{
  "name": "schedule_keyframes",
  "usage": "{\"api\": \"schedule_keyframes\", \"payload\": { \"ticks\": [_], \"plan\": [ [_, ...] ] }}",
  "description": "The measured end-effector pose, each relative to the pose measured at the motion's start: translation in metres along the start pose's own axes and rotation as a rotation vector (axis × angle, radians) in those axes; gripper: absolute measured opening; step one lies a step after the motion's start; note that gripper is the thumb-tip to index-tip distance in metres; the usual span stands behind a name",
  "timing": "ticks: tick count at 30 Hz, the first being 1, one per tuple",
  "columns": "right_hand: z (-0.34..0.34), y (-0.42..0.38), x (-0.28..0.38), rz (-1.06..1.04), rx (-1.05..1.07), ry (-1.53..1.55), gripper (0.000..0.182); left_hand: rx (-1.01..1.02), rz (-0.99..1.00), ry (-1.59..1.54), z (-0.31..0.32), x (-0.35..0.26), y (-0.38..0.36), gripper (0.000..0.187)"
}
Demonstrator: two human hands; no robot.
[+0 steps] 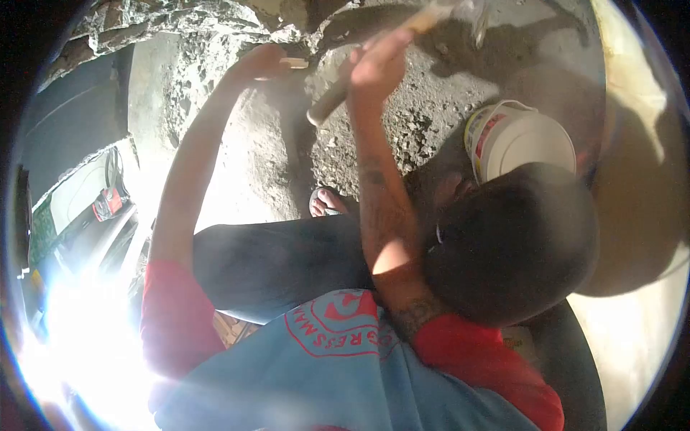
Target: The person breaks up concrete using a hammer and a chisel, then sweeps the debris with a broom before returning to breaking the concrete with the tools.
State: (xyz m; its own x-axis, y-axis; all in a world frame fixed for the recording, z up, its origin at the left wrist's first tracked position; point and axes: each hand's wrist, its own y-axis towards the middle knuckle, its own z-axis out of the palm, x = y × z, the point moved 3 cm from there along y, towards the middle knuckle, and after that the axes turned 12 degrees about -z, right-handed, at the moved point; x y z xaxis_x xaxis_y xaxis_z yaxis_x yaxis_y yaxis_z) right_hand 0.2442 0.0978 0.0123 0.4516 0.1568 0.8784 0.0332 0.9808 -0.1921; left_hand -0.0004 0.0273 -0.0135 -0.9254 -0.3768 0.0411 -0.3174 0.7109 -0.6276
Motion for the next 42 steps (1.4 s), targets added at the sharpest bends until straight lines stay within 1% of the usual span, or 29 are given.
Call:
{"api": "schedule_keyframes", "payload": {
  "ticks": [1,3,4,5,6,7,9,10,11,12,13,15,16,17,19,21,23,24,27,28,29,31,32,35,36,37,39,41,42],
  "plan": [
    [-0.001,-0.023,-0.015,0.148,0.035,-0.009,0.065,0.002,0.003,0.0,-0.003,-0.005,-0.002,0.033],
    [-0.004,-0.07,-0.044,0.446,0.119,-0.039,0.06,0.125,-0.074,0.125,-0.014,-0.013,-0.005,0.033],
    [-0.003,-0.09,-0.048,0.738,0.309,-0.155,0.057,0.094,-0.044,0.119,-0.015,-0.014,-0.006,0.032],
    [-0.002,-0.099,-0.051,0.856,0.42,-0.353,0.056,0.093,-0.048,0.126,-0.014,-0.014,-0.008,0.032],
    [-0.006,-0.102,-0.054,0.706,0.47,-0.49,0.056,0.042,-0.057,0.12,-0.013,-0.013,-0.009,0.031],
    [-0.007,-0.104,-0.056,0.706,0.47,-0.483,0.056,-0.011,-0.067,0.112,-0.008,-0.008,-0.008,0.03],
    [-0.015,-0.107,-0.06,0.804,0.335,-0.291,0.058,-0.014,-0.052,0.071,0.005,0.024,0.0,0.031],
    [-0.013,-0.105,-0.056,0.829,0.28,-0.193,0.058,-0.1,-0.13,-0.015,0.003,0.037,-0.001,0.033],
    [-0.014,-0.101,-0.051,0.862,0.267,-0.2,0.06,-0.089,-0.17,-0.058,0.003,0.05,0.0,0.036],
    [-0.013,-0.096,-0.049,0.729,0.317,-0.206,0.061,-0.081,-0.211,-0.101,-0.002,0.057,-0.003,0.04],
    [-0.016,-0.096,-0.048,0.601,0.361,-0.216,0.063,-0.076,-0.211,-0.101,-0.004,0.05,-0.014,0.04],
    [-0.018,-0.09,-0.043,0.577,0.373,-0.215,0.065,0.027,-0.169,-0.369,0.001,0.034,-0.028,0.041],
    [-0.014,-0.085,-0.036,0.548,0.382,-0.212,0.067,-0.049,-0.111,-0.445,0.007,0.029,-0.031,0.039],
    [-0.013,-0.082,-0.033,0.544,0.387,-0.216,0.067,-0.054,-0.112,-0.45,0.007,0.027,-0.03,0.039],
    [-0.006,-0.077,-0.025,0.633,0.352,-0.185,0.069,-0.111,-0.013,-0.342,0.01,0.021,-0.03,0.038],
    [-0.002,-0.071,-0.022,0.599,0.348,-0.183,0.068,-0.138,-0.002,-0.33,0.013,0.019,-0.025,0.038],
    [0.001,-0.056,-0.024,0.259,0.359,-0.198,0.066,-0.099,0.034,-0.229,0.016,0.02,-0.017,0.038],
    [0.005,-0.054,-0.014,0.173,0.332,-0.169,0.066,-0.098,0.03,-0.232,0.013,0.017,-0.019,0.038],
    [0.009,-0.06,-0.011,0.239,0.335,-0.231,0.067,-0.088,-0.044,-0.253,0.01,0.017,-0.021,0.038],
    [0.006,-0.07,-0.024,0.342,0.346,-0.227,0.068,-0.077,-0.035,-0.232,0.011,0.019,-0.016,0.036],
    [0.002,-0.081,-0.033,0.302,0.444,-0.344,0.069,-0.064,-0.024,-0.212,0.014,0.02,-0.013,0.034],
    [-0.006,-0.097,-0.047,0.599,0.605,-0.51,0.069,-0.074,0.006,-0.182,0.01,0.014,-0.013,0.034],
    [-0.012,-0.096,-0.05,0.611,0.552,-0.469,0.067,-0.082,0.035,-0.151,0.007,0.012,-0.012,0.033],
    [-0.009,-0.071,-0.033,0.57,0.536,-0.475,0.065,-0.134,0.038,-0.147,0.015,0.017,-0.008,0.033],
    [0.003,-0.06,-0.008,0.625,0.394,-0.445,0.064,-0.135,0.033,-0.153,0.016,0.019,-0.006,0.033],
    [0.006,-0.047,-0.004,0.358,0.406,-0.285,0.064,-0.163,0.042,-0.151,0.017,0.02,-0.004,0.032],
    [0.023,-0.028,0.009,0.232,0.272,0.014,0.065,-0.178,0.048,-0.151,0.019,0.018,-0.005,0.032],
    [0.025,-0.036,0.0,0.112,0.174,-0.121,0.066,-0.128,0.047,-0.133,0.012,0.013,-0.004,0.032],
    [0.015,-0.052,-0.028,0.175,0.259,-0.272,0.066,-0.058,0.027,-0.148,0.012,0.011,-0.001,0.031]
  ]
}}
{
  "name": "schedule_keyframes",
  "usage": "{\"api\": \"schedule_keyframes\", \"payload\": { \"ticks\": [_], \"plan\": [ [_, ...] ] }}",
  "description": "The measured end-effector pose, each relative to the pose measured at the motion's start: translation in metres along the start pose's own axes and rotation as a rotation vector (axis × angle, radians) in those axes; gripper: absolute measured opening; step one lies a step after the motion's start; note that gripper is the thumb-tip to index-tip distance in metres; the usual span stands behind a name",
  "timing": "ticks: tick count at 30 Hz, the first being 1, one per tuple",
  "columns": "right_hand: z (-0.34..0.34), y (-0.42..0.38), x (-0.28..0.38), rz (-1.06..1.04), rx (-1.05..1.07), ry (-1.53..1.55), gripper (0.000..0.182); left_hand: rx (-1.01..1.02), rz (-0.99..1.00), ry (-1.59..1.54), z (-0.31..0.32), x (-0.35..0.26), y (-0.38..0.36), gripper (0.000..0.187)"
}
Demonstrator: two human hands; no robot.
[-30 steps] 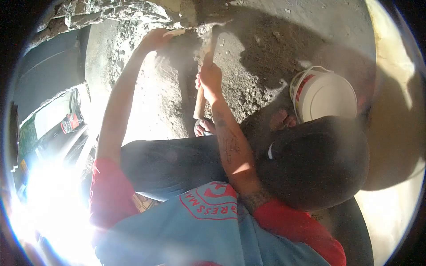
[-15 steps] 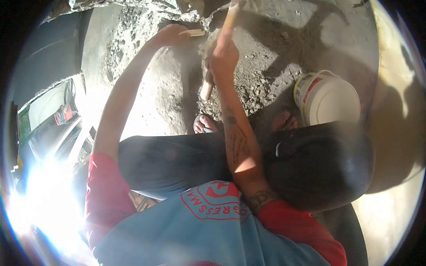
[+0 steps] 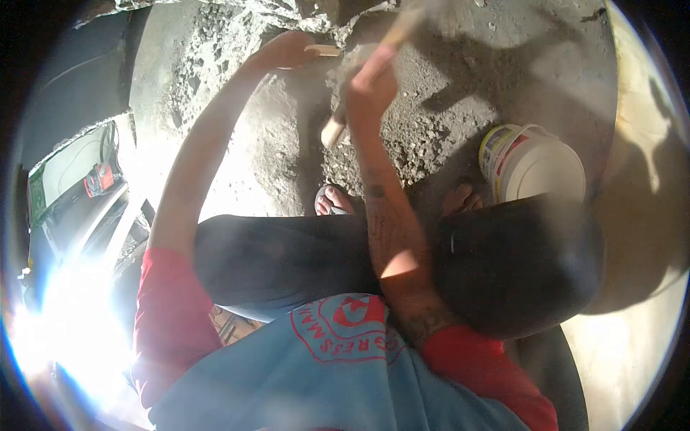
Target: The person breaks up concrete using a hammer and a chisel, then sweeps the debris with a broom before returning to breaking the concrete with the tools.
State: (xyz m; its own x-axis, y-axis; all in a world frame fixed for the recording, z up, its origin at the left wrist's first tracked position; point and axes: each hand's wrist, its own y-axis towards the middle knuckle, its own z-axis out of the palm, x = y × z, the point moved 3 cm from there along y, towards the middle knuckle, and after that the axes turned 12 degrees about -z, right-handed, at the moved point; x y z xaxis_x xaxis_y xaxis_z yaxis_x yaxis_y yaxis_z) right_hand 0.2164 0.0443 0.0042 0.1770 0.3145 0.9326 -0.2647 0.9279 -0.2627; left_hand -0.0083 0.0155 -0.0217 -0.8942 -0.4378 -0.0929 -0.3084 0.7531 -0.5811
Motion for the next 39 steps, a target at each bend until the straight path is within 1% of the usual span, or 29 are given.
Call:
{"api": "schedule_keyframes", "payload": {
  "ticks": [2,3,5,6,7,8,9,11,12,13,15,17,18,19,21,22,24,25,27,28,29,31,33,34,35,36,37,38,39],
  "plan": [
    [0.003,-0.023,-0.063,0.113,0.2,-0.31,0.068,-0.008,0.012,0.074,0.003,-0.002,0.007,0.032],
    [0.005,-0.044,-0.048,0.424,0.304,-0.379,0.067,-0.007,0.029,0.15,0.006,-0.003,0.009,0.032],
    [-0.008,-0.04,-0.031,0.55,0.273,-0.043,0.066,-0.064,0.045,0.129,-0.003,-0.005,0.009,0.033],
    [-0.012,-0.033,-0.034,0.435,0.306,0.005,0.065,-0.056,0.025,0.133,-0.004,-0.005,0.007,0.033],
    [-0.012,-0.022,-0.017,0.375,0.284,0.034,0.067,-0.039,0.006,0.13,-0.005,-0.012,0.0,0.032],
    [-0.016,-0.011,0.001,0.361,0.211,0.034,0.068,0.063,-0.044,0.103,-0.01,-0.017,-0.001,0.031],
    [-0.016,0.0,0.023,0.344,0.139,0.039,0.07,0.06,-0.047,0.107,-0.015,-0.016,0.0,0.031],
    [-0.013,0.016,0.032,0.17,0.038,0.284,0.072,-0.004,-0.023,0.025,-0.013,-0.016,-0.005,0.031],
    [-0.009,0.014,0.039,0.117,-0.074,0.263,0.069,0.029,-0.02,0.04,-0.014,-0.017,-0.005,0.032],
    [-0.005,0.002,0.027,0.119,-0.077,0.264,0.069,0.033,-0.019,0.042,-0.013,-0.018,-0.005,0.032],
    [0.001,-0.029,-0.022,0.283,0.102,0.135,0.066,0.025,-0.039,0.064,-0.014,-0.018,-0.005,0.032],
    [-0.002,-0.045,-0.046,0.747,0.159,-0.013,0.063,0.043,-0.044,0.055,-0.011,-0.018,-0.001,0.035],
    [-0.007,-0.043,-0.045,0.836,0.171,0.116,0.063,0.064,-0.05,0.046,-0.009,-0.014,0.003,0.038],
    [-0.013,-0.037,-0.03,0.687,0.225,0.048,0.064,0.051,-0.046,0.053,-0.012,-0.007,0.011,0.038],
    [-0.018,-0.025,-0.002,0.455,0.252,0.08,0.069,-0.006,0.069,0.139,0.002,-0.004,0.017,0.038],
    [-0.017,-0.014,0.011,0.455,0.253,0.077,0.069,0.006,0.017,0.099,-0.004,-0.01,0.01,0.038],
    [-0.015,0.011,0.037,0.059,0.098,0.23,0.071,0.041,-0.017,0.085,-0.009,-0.014,0.007,0.038],
    [-0.011,0.018,0.031,0.003,-0.001,0.263,0.071,0.07,-0.052,0.074,-0.01,-0.014,0.005,0.037],
    [-0.003,-0.006,0.01,0.085,-0.031,0.096,0.068,0.033,-0.004,0.021,-0.012,-0.015,0.001,0.038],
    [0.0,-0.025,-0.03,0.108,-0.009,0.144,0.065,0.025,0.002,0.019,-0.011,-0.014,0.003,0.038],
    [-0.002,-0.044,-0.038,0.566,0.182,0.086,0.064,0.02,0.011,0.019,-0.011,-0.014,0.003,0.038],
    [-0.004,-0.047,-0.044,0.872,0.107,0.189,0.065,0.03,0.027,0.052,-0.01,-0.016,0.005,0.037],
    [-0.01,-0.035,-0.026,0.49,0.3,0.159,0.066,0.03,0.023,0.082,-0.01,-0.012,0.008,0.037],
    [-0.011,-0.026,0.0,0.407,0.287,0.051,0.066,0.049,-0.023,0.094,-0.015,-0.019,0.001,0.037],
    [-0.012,-0.014,-0.006,0.405,0.29,0.049,0.066,0.046,-0.024,0.091,-0.021,-0.024,-0.001,0.037],
    [-0.015,0.014,-0.004,0.01,0.2,-0.073,0.049,0.061,-0.055,0.073,-0.024,-0.024,0.0,0.038],
    [-0.017,0.017,-0.002,-0.18,0.157,-0.131,0.041,0.09,-0.083,0.051,-0.017,-0.022,0.0,0.038],
    [-0.019,0.019,0.001,-0.366,0.101,-0.201,0.034,0.054,-0.013,0.102,-0.016,-0.02,0.002,0.039],
    [-0.014,0.018,0.005,-0.352,-0.012,-0.117,0.048,0.054,-0.016,0.101,-0.014,-0.019,0.005,0.039]
  ]
}}
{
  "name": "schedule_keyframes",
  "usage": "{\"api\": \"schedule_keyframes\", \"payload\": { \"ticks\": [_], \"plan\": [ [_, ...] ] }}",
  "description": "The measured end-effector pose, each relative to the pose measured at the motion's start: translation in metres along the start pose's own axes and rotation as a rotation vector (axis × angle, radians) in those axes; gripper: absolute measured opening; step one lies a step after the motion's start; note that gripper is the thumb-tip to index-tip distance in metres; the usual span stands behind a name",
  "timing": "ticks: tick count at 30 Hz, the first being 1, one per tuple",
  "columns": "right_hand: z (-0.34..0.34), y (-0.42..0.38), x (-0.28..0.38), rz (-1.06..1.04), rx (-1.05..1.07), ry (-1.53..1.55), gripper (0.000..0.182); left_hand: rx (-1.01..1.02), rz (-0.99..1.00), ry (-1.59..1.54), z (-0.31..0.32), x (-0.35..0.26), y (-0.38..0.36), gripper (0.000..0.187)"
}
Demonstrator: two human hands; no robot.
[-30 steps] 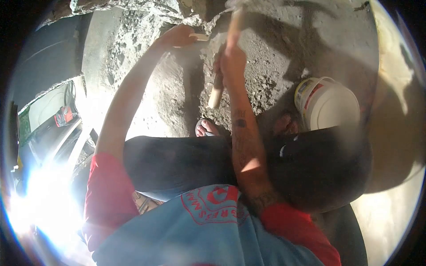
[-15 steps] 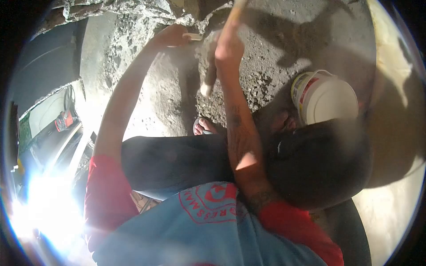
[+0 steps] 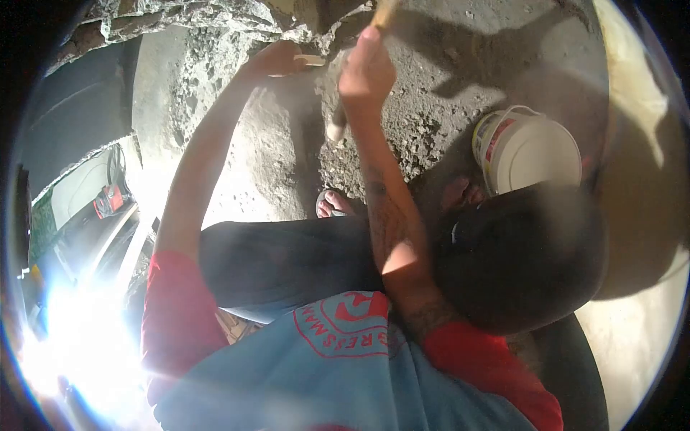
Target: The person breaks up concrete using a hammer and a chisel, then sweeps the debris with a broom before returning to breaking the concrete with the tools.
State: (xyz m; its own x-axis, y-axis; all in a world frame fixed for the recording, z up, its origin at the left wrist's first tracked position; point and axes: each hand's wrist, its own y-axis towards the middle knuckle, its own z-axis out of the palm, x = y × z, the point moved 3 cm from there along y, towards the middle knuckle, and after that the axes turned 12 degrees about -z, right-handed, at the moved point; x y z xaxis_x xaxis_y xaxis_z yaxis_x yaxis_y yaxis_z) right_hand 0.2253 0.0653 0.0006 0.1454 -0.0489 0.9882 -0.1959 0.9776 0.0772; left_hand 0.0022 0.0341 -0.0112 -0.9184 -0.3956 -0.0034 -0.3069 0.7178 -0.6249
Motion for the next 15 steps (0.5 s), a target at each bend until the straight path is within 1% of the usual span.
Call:
{"api": "schedule_keyframes", "payload": {
  "ticks": [2,4,5,6,7,8,10,11,12,14,15],
  "plan": [
    [0.009,-0.029,-0.003,0.292,-0.027,0.153,0.062,-0.004,0.021,-0.022,0.002,0.001,0.0,0.04],
    [0.013,-0.076,-0.017,0.946,0.356,0.059,0.063,-0.021,0.037,0.012,0.011,0.005,0.008,0.04],
    [0.007,-0.082,-0.015,0.944,0.346,0.065,0.063,-0.03,0.063,0.049,0.018,0.005,0.013,0.04],
    [0.004,-0.082,-0.011,0.992,0.311,0.099,0.063,-0.044,0.092,0.091,0.008,-0.001,0.013,0.04],
    [0.005,-0.076,-0.011,1.032,0.292,0.128,0.064,-0.016,-0.008,0.007,0.004,-0.002,0.012,0.038],
    [0.001,-0.072,-0.011,1.034,0.293,0.12,0.064,-0.016,-0.007,-0.001,0.001,-0.004,0.009,0.038],
    [-0.002,-0.048,-0.004,0.572,0.275,0.237,0.065,-0.051,0.046,0.007,-0.001,-0.006,0.004,0.038],
    [0.001,-0.037,-0.021,0.303,0.286,0.069,0.067,-0.014,0.02,0.058,-0.002,-0.009,0.006,0.04],
    [0.004,-0.028,-0.038,0.047,0.255,-0.133,0.069,-0.005,0.019,0.053,0.001,-0.008,0.004,0.04],
    [0.011,-0.012,0.008,0.507,-0.031,0.167,0.071,-0.042,0.064,0.003,0.0,-0.003,0.005,0.042],
    [0.013,-0.03,-0.003,0.625,0.073,0.186,0.064,-0.025,0.087,0.04,0.006,0.002,0.013,0.044]
  ]
}}
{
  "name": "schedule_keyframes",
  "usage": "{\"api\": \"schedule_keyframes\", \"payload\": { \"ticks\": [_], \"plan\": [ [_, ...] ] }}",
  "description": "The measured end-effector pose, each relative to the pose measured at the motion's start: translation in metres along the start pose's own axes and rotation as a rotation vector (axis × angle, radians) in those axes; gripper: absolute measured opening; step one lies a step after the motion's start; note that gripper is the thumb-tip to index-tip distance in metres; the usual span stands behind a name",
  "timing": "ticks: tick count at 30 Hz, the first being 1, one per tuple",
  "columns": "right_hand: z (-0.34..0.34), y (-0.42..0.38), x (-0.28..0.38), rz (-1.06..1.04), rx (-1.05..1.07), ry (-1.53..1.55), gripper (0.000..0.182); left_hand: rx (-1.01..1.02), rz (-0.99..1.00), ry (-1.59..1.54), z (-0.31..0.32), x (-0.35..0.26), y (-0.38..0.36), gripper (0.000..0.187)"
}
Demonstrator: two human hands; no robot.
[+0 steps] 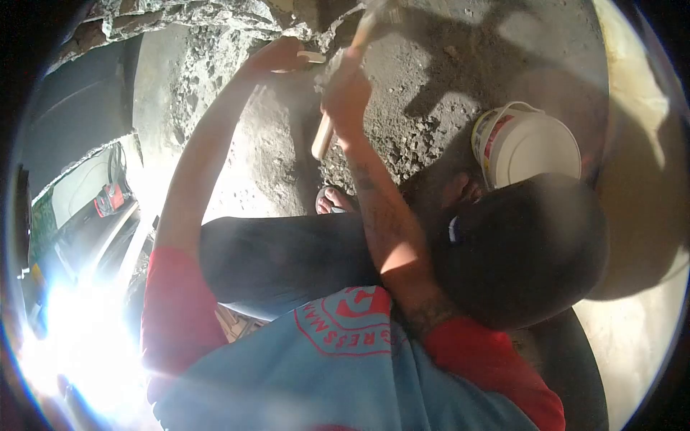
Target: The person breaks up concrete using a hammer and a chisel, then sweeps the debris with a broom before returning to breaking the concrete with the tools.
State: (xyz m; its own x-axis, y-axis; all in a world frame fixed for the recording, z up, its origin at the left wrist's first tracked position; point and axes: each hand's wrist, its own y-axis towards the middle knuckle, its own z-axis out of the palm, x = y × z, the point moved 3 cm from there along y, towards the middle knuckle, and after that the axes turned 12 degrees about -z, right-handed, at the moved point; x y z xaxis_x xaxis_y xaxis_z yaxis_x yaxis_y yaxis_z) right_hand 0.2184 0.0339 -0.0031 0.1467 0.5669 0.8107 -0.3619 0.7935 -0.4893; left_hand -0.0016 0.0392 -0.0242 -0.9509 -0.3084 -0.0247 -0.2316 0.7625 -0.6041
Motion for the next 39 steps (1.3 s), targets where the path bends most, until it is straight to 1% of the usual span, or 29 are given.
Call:
{"api": "schedule_keyframes", "payload": {
  "ticks": [1,2,3,5,6,7,8,9,10,11,13,14,15,17,19,21,22,24,25,27,28,30,33,34,35,36,37,38,39],
  "plan": [
    [0.0,-0.008,-0.02,0.127,0.102,-0.019,0.056,-0.002,-0.004,0.002,0.0,-0.002,-0.003,0.044],
    [-0.001,-0.018,-0.04,0.246,0.209,-0.047,0.049,0.087,-0.089,0.059,0.0,-0.003,-0.004,0.046],
    [0.002,-0.027,-0.05,0.52,0.239,-0.045,0.068,0.183,-0.169,0.119,0.004,-0.004,-0.005,0.048],
    [0.002,-0.037,-0.045,0.571,0.159,0.056,0.029,0.087,-0.021,0.163,0.037,0.035,0.015,0.053],
    [-0.005,-0.039,-0.052,0.538,0.221,0.205,0.027,0.09,-0.084,0.086,0.031,0.032,-0.003,0.053],
    [-0.011,-0.041,-0.056,0.546,0.219,0.201,0.027,0.102,-0.137,0.008,0.028,0.023,-0.021,0.054],
    [-0.014,-0.038,-0.057,0.479,0.219,0.149,0.025,0.087,-0.169,-0.105,0.02,0.027,-0.037,0.048],
    [-0.016,-0.034,-0.058,0.41,0.22,0.098,0.024,0.085,-0.171,-0.101,0.016,0.032,-0.047,0.048],
    [-0.02,-0.032,-0.06,0.349,0.289,0.174,0.023,-0.004,-0.226,-0.191,0.014,0.038,-0.056,0.045],
    [-0.024,-0.03,-0.065,0.349,0.287,0.173,0.023,-0.097,-0.28,-0.281,0.01,0.044,-0.062,0.043],
    [-0.025,-0.025,-0.049,0.193,0.285,0.043,0.063,-0.141,-0.313,-0.377,0.009,0.045,-0.063,0.04],
    [-0.029,-0.023,-0.047,0.271,0.268,0.055,0.063,-0.175,-0.264,-0.423,0.008,0.042,-0.062,0.041],
    [-0.031,-0.019,-0.046,0.27,0.273,0.052,0.063,-0.21,-0.216,-0.467,0.007,0.038,-0.061,0.041],
    [-0.034,-0.017,-0.045,0.312,0.286,0.115,0.063,-0.19,-0.173,-0.441,0.008,0.031,-0.054,0.041],
    [-0.033,-0.019,-0.042,0.263,0.301,0.078,0.063,-0.171,-0.125,-0.416,0.014,0.035,-0.035,0.042],
    [-0.032,-0.021,-0.039,0.213,0.213,-0.038,0.061,-0.22,-0.04,-0.233,0.018,0.033,-0.023,0.041],
    [-0.032,-0.02,-0.035,0.21,0.214,-0.038,0.061,-0.223,-0.04,-0.232,0.016,0.031,-0.022,0.041],
    [-0.033,-0.017,-0.021,-0.003,0.179,-0.159,0.058,-0.122,-0.122,-0.237,0.016,0.026,-0.023,0.04],
    [-0.033,-0.01,-0.011,-0.021,0.129,-0.23,0.055,-0.122,-0.126,-0.235,0.016,0.029,-0.021,0.04],
    [-0.032,0.007,0.002,-0.246,0.063,-0.343,0.055,-0.167,-0.047,-0.233,0.019,0.031,-0.015,0.04],
    [-0.029,0.01,0.006,-0.246,0.065,-0.343,0.055,-0.167,-0.049,-0.233,0.023,0.032,-0.01,0.04],
    [-0.023,0.013,0.021,-0.429,-0.069,-0.378,0.056,-0.161,-0.005,-0.148,0.027,0.027,-0.006,0.04],
    [-0.011,0.017,-0.011,-0.409,-0.012,-0.485,0.056,-0.187,-0.09,-0.219,0.02,0.023,-0.016,0.038],
    [-0.007,0.017,-0.028,-0.369,0.087,-0.611,0.058,-0.182,-0.089,-0.218,0.018,0.02,-0.015,0.038],
    [-0.014,0.013,-0.051,0.001,0.342,-0.609,0.062,-0.141,-0.089,-0.115,0.015,0.016,-0.011,0.036],
    [-0.013,0.005,-0.039,0.057,0.335,-0.595,0.063,-0.1,-0.092,-0.016,0.013,0.013,-0.007,0.034],
    [-0.011,-0.002,-0.034,0.12,0.326,-0.581,0.063,-0.095,-0.088,-0.018,0.008,0.006,-0.005,0.034],
    [-0.012,0.003,-0.034,0.121,0.326,-0.582,0.063,0.013,-0.144,0.039,0.006,0.004,-0.002,0.034],
    [-0.015,0.01,-0.029,-0.077,0.254,-0.631,0.059,0.124,-0.202,0.092,0.004,0.004,-0.002,0.034]
  ]
}}
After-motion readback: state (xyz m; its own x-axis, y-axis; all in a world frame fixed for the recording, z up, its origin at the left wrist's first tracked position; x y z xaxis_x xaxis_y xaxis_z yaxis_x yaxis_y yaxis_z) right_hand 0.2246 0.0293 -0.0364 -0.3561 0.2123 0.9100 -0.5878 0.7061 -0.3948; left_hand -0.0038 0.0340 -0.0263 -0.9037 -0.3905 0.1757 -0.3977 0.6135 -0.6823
